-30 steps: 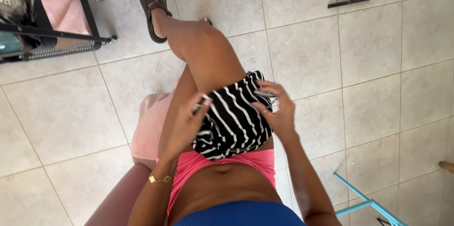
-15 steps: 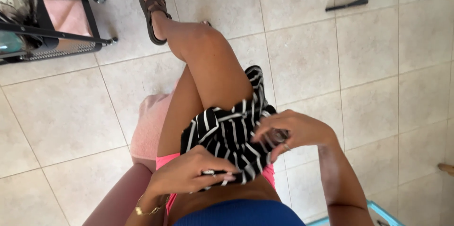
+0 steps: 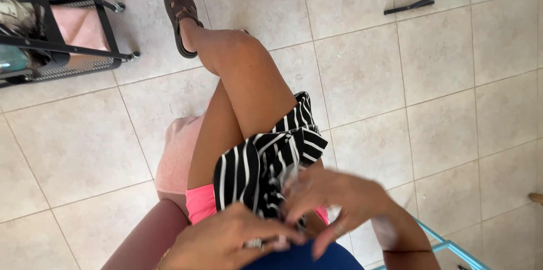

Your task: Trimming loose threads and excess fabric from a striped garment using small scissors

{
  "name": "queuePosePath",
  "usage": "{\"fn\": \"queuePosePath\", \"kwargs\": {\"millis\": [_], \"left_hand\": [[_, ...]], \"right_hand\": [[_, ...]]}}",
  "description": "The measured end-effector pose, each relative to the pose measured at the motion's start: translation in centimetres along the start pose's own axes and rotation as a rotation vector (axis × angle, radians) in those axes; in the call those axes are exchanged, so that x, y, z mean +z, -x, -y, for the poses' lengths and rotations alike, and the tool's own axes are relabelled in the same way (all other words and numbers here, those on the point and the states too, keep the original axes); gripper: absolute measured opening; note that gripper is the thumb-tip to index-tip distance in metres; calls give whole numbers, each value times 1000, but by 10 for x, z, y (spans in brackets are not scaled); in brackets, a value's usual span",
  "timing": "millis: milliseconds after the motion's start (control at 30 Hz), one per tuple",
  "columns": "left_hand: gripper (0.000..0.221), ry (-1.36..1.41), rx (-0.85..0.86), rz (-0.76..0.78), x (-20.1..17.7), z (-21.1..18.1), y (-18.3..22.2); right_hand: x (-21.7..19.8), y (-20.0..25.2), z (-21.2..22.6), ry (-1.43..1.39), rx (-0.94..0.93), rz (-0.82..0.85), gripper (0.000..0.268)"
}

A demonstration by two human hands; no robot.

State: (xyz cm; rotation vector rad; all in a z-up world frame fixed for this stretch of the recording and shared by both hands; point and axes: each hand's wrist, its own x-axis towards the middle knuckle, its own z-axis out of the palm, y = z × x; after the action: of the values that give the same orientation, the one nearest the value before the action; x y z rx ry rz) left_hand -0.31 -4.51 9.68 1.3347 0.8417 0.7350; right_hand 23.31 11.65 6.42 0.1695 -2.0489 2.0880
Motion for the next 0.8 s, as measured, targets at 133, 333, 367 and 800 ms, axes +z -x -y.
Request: {"fn": "queuePosePath", "kwargs": {"millis": [133,333,367,800], "left_hand": [[33,-40,-234,125,10,-6,33],[34,-304,249,-287,31,-3,33],[35,-393,210,-318,32,-3,33],[19,-432,-137,-928,16,24,14]], "right_hand": [[19,1,10,106,-134,124,14],[46,-5,-2,228,-110,7,29],[56,0,-11,216,-175,-123,14],[46,16,-23,558,376,-797,8]]}}
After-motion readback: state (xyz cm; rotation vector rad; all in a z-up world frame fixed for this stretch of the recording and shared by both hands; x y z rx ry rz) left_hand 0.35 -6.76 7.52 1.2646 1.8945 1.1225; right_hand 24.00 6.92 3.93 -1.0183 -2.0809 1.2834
